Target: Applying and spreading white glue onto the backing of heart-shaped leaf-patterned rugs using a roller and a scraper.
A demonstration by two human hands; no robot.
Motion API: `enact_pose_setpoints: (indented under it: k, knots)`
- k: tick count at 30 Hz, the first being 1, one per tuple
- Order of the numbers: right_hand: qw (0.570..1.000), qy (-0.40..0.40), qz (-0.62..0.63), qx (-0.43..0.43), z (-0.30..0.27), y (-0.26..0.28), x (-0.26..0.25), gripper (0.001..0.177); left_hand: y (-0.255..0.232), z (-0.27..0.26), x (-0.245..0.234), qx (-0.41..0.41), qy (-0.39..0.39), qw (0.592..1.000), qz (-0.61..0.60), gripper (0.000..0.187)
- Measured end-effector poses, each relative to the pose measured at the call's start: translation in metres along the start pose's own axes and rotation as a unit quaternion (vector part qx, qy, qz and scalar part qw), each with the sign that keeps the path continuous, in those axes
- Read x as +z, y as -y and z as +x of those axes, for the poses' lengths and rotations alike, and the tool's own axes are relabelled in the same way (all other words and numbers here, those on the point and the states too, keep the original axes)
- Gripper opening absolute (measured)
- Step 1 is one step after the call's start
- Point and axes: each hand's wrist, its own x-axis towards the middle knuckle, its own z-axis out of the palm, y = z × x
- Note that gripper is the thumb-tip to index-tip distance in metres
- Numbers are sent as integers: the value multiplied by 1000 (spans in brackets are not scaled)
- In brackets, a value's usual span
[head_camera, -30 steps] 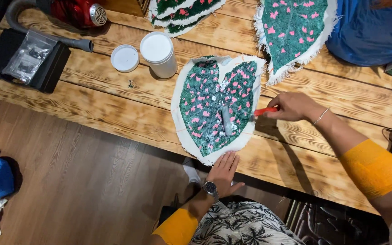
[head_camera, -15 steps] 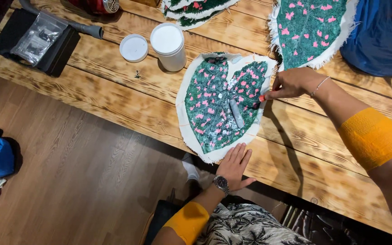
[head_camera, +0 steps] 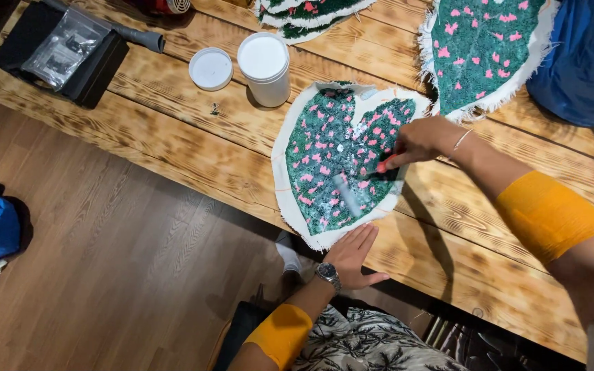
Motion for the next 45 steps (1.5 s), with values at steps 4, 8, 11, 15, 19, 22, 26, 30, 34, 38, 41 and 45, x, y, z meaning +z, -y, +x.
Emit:
enact_pose_setpoints:
  k: [4, 8, 11, 15, 19, 22, 26, 30, 34, 38, 41, 45]
  knots:
    - [996, -39, 41, -69, 5, 18, 2, 65, 4, -1, -7, -3, 20, 1000, 6, 113]
    - [999, -30, 19, -8, 9, -5, 6, 65, 8, -6, -2, 21, -10, 1000, -2, 109]
    - [997, -64, 21, -24, 4, 14, 13, 62, 7, -6, 2, 32, -27, 999, 12, 109]
    - [997, -69, 1, -39, 0, 10, 14, 66, 12, -5, 5, 28, -5, 999, 20, 112]
    - [997, -63, 35, 18, -5, 4, 15, 61, 12, -4, 6, 26, 3, 999, 23, 113]
    - [996, -83, 30, 9, -12, 33, 27, 68, 12, -4, 11, 37, 3, 998, 41, 116]
    - [990, -131, 55, -18, -14, 28, 29, 67, 14, -5, 6, 37, 16, 998, 41, 116]
    - [992, -100, 60, 36, -24, 52, 29, 69, 15, -5, 13, 43, 26, 998, 43, 117]
    - [977, -182, 108, -18, -13, 55, 47, 70, 14, -6, 4, 39, 25, 998, 33, 116]
    - [990, -116, 73, 45, -12, 3, 43, 70, 12, -7, 3, 36, 31, 998, 28, 115]
    - [991, -98, 73, 60, -13, 24, 41, 74, 13, -7, 4, 42, 21, 998, 30, 115]
    - [980, -176, 89, 6, -2, 44, 53, 77, 13, -3, 0, 42, 33, 998, 26, 116]
